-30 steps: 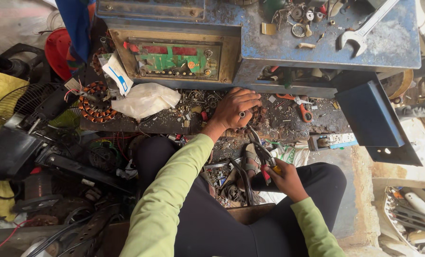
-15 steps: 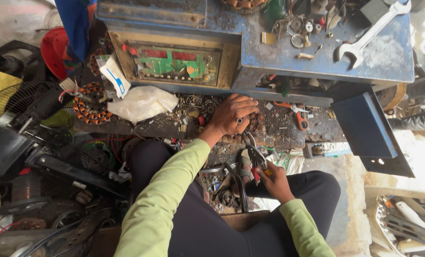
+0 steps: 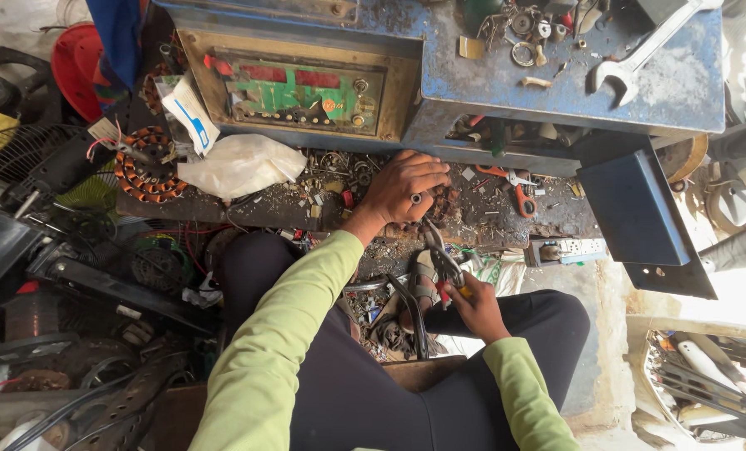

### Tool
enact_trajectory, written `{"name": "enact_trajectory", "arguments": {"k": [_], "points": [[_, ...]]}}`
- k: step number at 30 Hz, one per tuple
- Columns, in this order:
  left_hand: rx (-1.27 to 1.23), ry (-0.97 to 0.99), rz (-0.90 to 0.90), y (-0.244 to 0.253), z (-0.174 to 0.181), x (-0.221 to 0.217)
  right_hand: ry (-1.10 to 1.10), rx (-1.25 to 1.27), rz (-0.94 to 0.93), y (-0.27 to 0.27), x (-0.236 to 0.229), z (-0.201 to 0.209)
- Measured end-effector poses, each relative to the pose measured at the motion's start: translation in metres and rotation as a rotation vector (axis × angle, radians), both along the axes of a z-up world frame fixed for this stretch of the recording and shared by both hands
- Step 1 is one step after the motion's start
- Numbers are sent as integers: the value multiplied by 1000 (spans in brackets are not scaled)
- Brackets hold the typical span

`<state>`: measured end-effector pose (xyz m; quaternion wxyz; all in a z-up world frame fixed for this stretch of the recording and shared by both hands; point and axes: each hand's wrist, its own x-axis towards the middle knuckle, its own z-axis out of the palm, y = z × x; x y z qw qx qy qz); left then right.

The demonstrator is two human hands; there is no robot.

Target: The person uses pliers to cut and pull copper wire from the coils of a fan stator, then clears debris from the stator by hand and with a tool.

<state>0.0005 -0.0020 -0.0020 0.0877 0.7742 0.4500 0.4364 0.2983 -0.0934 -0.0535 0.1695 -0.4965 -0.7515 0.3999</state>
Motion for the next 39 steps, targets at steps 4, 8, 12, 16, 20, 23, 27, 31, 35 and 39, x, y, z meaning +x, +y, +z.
{"name": "enact_trajectory", "arguments": {"k": [4,8,12,16,20,23,27,31,35,39], "points": [[49,-6,-1,-1,0,2,52,7,30,7,-1,0],[19,-7,-5,-1,-4,0,93,20,32,12,-3,-8],[38,-1,11,0,-4,2,62,-7,-13,5,-6,-9],[-5,13,16,3,-3,-1,150,-26,-30,-2,-21,14],[11,6,-37,3,-5,1,16,-105,-62,-8,-30,56],[-57,26,-11,8,-8,2,1,-51,-56,-14,-27,58],[74,24,-61,6,-21,-2,50,7,-14,-1,-19,12],[53,84,-31,14,-17,5,-34,-75,-55,8,-17,15],[-50,67,-27,7,-15,7,-69,-152,-15,15,0,-12],[-22,77,-57,7,-4,6,-205,143,270,18,21,-73]]}}
